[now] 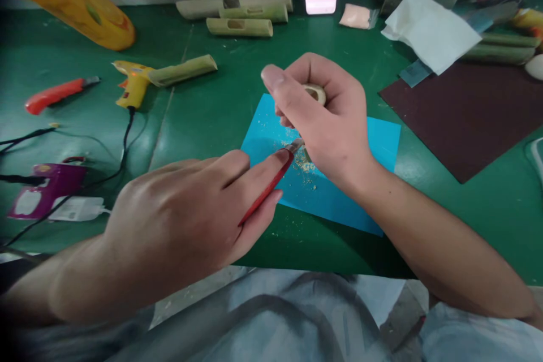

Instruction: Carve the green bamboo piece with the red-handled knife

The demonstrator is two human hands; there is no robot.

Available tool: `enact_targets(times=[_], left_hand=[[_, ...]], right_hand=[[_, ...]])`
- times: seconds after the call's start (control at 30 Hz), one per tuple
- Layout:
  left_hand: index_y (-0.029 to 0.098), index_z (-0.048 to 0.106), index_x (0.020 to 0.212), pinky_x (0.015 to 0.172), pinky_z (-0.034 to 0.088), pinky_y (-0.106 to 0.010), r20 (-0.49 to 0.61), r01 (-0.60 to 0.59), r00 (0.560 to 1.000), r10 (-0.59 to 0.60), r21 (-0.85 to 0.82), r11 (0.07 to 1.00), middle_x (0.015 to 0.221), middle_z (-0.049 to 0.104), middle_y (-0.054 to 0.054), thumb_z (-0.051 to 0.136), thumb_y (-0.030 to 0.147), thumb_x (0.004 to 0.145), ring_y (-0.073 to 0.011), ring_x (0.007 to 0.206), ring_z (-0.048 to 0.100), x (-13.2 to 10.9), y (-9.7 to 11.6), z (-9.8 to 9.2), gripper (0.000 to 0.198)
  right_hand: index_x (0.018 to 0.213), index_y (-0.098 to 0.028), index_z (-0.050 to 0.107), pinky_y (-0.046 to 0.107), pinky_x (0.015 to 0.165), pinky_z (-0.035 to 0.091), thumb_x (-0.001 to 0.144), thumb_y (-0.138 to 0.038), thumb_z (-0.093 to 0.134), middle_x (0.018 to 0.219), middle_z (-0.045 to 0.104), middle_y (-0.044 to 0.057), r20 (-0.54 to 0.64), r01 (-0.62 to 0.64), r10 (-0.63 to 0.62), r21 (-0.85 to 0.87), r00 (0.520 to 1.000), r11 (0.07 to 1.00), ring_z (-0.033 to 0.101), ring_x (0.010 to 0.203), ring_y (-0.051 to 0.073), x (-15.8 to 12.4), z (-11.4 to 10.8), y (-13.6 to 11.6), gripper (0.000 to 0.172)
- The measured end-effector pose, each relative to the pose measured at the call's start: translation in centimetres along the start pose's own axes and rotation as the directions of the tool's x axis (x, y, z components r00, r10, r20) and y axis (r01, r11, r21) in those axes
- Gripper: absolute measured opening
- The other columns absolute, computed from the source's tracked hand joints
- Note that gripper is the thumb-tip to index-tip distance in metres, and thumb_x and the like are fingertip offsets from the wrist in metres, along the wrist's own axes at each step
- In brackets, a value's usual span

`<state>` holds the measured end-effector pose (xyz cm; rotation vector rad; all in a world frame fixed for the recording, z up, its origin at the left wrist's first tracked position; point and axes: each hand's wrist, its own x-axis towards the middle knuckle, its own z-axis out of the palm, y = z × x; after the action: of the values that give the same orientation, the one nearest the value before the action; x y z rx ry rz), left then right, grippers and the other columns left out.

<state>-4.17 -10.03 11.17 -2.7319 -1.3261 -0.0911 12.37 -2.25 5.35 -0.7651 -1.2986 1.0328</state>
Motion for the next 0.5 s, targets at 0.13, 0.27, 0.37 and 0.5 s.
enact_targets(times=[0.13, 0.27, 0.37, 0.5], left_hand=[[0.021, 0.072, 0.131, 0.048, 0.044, -0.026, 0.004, 0.018, 1.000, -0.018, -0.031, 0.999, 0.074, 0.065, -0.003, 0.052, 0.031, 0.104, -0.0145, 0.055, 0.058, -0.20, -0.09, -0.14, 0.036], [0.021, 0.070, 0.134, 0.047, 0.045, -0.026, 0.032, 0.069, 0.997, -0.068, -0.060, 0.996, 0.086, 0.070, -0.005, 0.053, 0.027, 0.101, -0.0125, 0.050, 0.055, -0.40, -0.06, -0.14, 0.038], [0.021, 0.067, 0.138, 0.048, 0.046, -0.024, 0.080, 0.076, 0.994, -0.068, -0.096, 0.992, 0.099, 0.073, -0.007, 0.054, 0.023, 0.097, -0.0115, 0.054, 0.058, -0.30, -0.07, 0.06, 0.043], [0.019, 0.063, 0.142, 0.050, 0.047, -0.022, 0.138, 0.044, 0.990, -0.023, -0.153, 0.987, 0.109, 0.074, -0.010, 0.054, 0.018, 0.096, -0.0134, 0.064, 0.065, -0.03, -0.22, 0.34, 0.047]], right_hand=[[0.064, -0.029, 0.063, 0.036, 0.057, 0.045, 0.092, -0.033, 0.079, 0.060, 0.058, -0.004, -0.044, 0.016, -0.013, 0.056, 0.999, 0.998, 0.052, 0.055, 0.017, -0.18, 0.43, -0.44, 0.033], [0.063, -0.030, 0.059, 0.036, 0.056, 0.047, 0.090, -0.042, 0.081, 0.059, 0.057, -0.003, -0.013, -0.049, 0.050, 0.012, 0.999, 0.999, 0.052, 0.054, 0.018, -0.10, 0.35, -0.41, 0.037], [0.060, -0.029, 0.055, 0.037, 0.055, 0.048, 0.090, -0.046, 0.079, 0.057, 0.055, -0.003, -0.006, -0.052, 0.052, 0.013, 0.999, 0.999, 0.048, 0.051, 0.018, -0.05, 0.29, -0.25, 0.042], [0.061, -0.029, 0.054, 0.037, 0.054, 0.046, 0.089, -0.044, 0.080, 0.057, 0.052, -0.003, 0.002, -0.047, 0.047, 0.057, 0.999, 0.997, 0.047, 0.051, 0.017, -0.07, 0.36, -0.12, 0.042]])
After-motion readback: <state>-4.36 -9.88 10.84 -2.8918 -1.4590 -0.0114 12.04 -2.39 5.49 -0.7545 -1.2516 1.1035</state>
